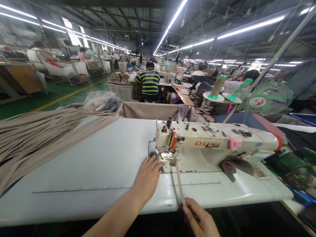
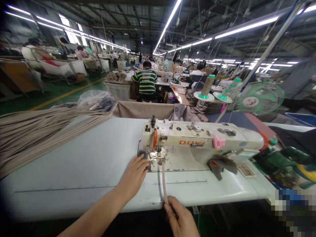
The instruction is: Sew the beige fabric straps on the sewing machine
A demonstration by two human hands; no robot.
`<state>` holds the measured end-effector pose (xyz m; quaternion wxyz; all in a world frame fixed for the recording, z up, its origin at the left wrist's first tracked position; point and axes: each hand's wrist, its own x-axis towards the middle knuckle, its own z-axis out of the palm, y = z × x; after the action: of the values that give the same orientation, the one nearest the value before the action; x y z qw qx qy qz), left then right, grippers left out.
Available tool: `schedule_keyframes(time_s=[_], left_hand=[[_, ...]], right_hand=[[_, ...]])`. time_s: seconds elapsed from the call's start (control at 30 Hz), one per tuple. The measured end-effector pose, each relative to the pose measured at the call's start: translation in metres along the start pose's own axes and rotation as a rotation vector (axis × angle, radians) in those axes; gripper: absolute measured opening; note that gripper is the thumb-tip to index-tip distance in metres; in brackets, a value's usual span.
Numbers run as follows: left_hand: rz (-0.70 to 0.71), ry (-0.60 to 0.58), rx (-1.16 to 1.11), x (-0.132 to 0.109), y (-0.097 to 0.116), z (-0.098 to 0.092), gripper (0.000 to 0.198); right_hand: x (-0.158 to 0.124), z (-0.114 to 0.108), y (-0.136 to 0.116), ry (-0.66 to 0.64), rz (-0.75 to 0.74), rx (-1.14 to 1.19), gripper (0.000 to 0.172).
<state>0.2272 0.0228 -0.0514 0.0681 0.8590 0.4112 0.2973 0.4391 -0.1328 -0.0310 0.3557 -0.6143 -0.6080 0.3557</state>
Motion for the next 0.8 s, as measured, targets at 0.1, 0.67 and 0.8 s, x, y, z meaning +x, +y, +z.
schedule_keyframes(time_s=[0.1,0.67,0.8], left_hand=[[-0.029,-0.039,0.019,0.003,0.0,-0.003,0.029],[-0.196,-0.085,-0.238,0.04,-0.051,0.014,0.033],[-0.212,-0.103,-0.222,0.074,-0.071,0.017,0.042]], right_hand=[[0.001,0.001,-0.001,0.013,0.009,-0.01,0.034],[0.025,0.023,-0.009,0.025,-0.023,-0.011,0.045],[0.039,0.038,-0.011,0.019,-0.067,-0.053,0.052]])
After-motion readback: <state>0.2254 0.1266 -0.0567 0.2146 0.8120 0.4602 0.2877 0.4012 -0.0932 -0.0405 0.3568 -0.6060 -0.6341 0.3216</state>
